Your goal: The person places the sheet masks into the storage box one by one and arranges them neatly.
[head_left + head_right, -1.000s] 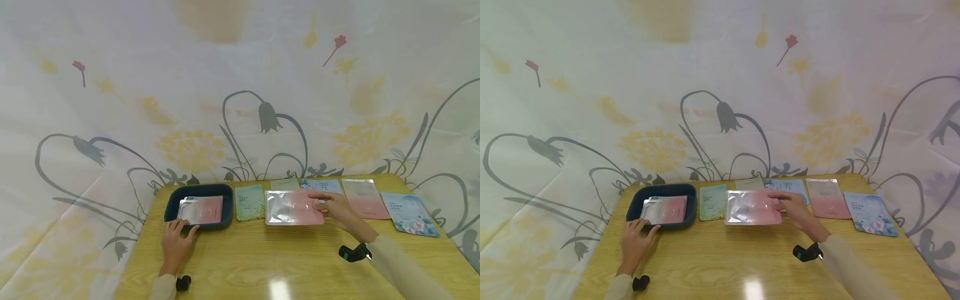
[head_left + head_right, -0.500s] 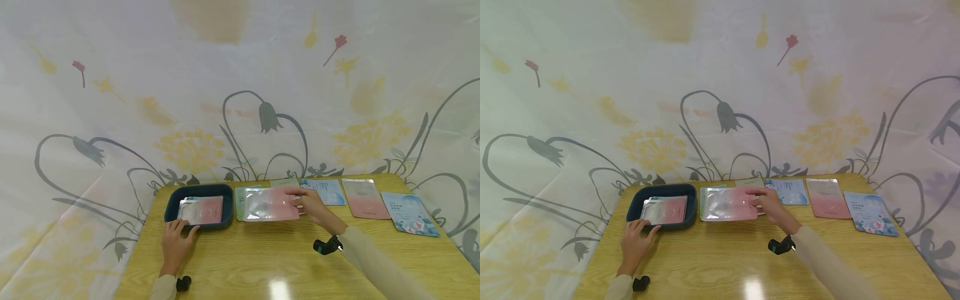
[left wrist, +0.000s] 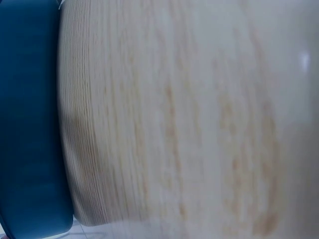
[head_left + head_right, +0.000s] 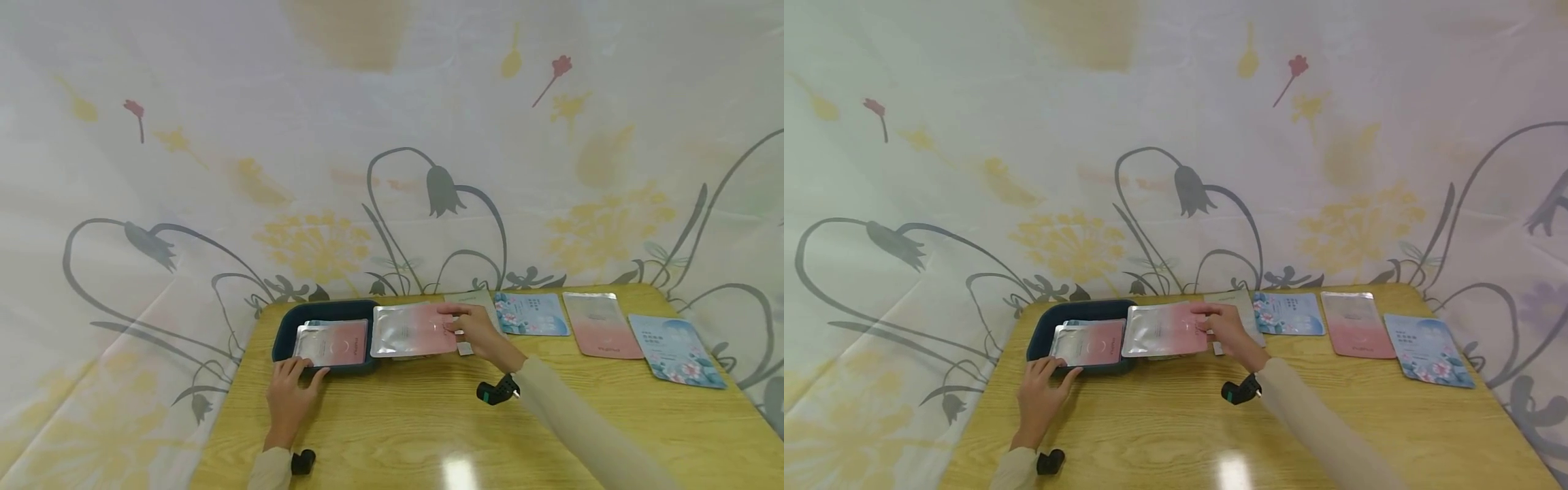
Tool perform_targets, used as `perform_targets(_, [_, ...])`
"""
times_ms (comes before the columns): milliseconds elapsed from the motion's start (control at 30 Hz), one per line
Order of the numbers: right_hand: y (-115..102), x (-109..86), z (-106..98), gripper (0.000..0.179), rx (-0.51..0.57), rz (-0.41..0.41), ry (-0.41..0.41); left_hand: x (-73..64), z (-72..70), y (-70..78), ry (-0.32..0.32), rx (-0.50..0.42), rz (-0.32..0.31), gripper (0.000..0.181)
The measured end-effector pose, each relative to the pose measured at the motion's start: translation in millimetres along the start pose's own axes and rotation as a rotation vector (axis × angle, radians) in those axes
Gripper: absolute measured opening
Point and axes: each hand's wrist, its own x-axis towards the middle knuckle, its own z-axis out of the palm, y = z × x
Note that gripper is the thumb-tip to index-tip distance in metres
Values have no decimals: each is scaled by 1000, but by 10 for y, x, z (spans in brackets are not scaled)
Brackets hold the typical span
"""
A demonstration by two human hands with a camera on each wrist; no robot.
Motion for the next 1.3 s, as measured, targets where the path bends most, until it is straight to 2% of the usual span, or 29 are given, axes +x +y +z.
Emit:
perform_targets(233, [17, 125, 232, 38, 36, 16, 14, 10, 14, 7, -13, 2, -13, 31])
perform_targets(600, [41, 367, 665, 36, 16, 2, 24, 23, -22, 13, -36, -1, -46, 32])
perform_targets(867, [61, 452, 1037, 38, 9, -65, -26, 4, -15, 6, -24, 1, -43, 32])
perform_targets(1067, [139, 555, 1317, 36, -10, -46, 12, 3, -5, 16, -29, 0, -57, 31])
perform_targets(1300, [197, 603, 1623, 34, 10, -28, 69, 2, 5, 9, -6, 2, -35, 32])
